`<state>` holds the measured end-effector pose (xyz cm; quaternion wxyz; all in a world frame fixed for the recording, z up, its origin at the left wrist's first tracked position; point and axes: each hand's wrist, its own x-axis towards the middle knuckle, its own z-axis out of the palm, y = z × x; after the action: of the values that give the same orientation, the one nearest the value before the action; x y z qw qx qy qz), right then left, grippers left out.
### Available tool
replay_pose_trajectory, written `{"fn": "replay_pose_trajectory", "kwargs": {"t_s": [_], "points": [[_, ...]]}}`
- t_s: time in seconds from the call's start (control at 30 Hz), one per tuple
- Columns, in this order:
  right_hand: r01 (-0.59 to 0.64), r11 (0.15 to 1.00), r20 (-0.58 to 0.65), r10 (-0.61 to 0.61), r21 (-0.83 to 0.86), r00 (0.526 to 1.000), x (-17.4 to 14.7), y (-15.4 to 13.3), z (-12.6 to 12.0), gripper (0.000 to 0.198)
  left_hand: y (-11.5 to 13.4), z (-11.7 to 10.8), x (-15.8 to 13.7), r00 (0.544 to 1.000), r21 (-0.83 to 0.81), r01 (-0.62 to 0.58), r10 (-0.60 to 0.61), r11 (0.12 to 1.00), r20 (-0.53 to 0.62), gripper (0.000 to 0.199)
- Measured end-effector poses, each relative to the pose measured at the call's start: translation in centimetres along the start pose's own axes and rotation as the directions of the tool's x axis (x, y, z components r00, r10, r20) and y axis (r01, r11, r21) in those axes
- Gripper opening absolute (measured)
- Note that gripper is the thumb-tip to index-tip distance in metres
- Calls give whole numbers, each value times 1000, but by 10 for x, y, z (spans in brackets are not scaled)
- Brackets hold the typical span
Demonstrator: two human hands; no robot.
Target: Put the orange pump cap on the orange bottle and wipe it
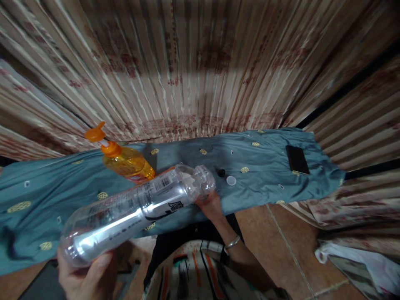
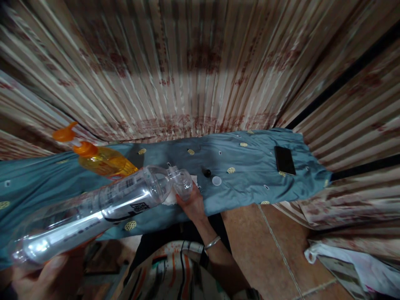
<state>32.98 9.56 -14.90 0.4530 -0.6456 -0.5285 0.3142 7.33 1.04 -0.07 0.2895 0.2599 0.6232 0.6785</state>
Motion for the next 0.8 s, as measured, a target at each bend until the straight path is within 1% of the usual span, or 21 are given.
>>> {"fn": "replay_pose_trajectory", "kwargs": {"t_s": [0.1, 0.23, 0.37, 0.53, 0.6, 0.8], "points": [[17, 1000, 3, -17, 11, 1000, 0, 0, 0, 51, 1, 2, 0, 1000, -21, 3, -4, 1000, -18, 75], [25, 999, -22, -25, 24, 999, 0, 0, 1, 56, 1, 4, 0, 1000, -9, -3, 2, 1000, -30, 80], [23, 1000, -34, -22, 18, 999, -1, -1, 1, 57, -1, 1, 2, 1000, -2, -7, 7, 1000, -27, 79], [27, 998, -12, -27, 48, 1000, -2, -2, 0, 59, -2, 3, 6, 999, -21, -35, 35, 999, -25, 75], [17, 999, -23, -16, 32, 1000, -2, -2, 0, 60, 0, 5, 6, 999, -26, -33, 32, 999, -32, 76], [6, 1000, -26, -6, -4, 1000, -1, -1, 1, 57, 4, 7, 5, 999, -37, -33, 32, 999, -19, 76]]}}
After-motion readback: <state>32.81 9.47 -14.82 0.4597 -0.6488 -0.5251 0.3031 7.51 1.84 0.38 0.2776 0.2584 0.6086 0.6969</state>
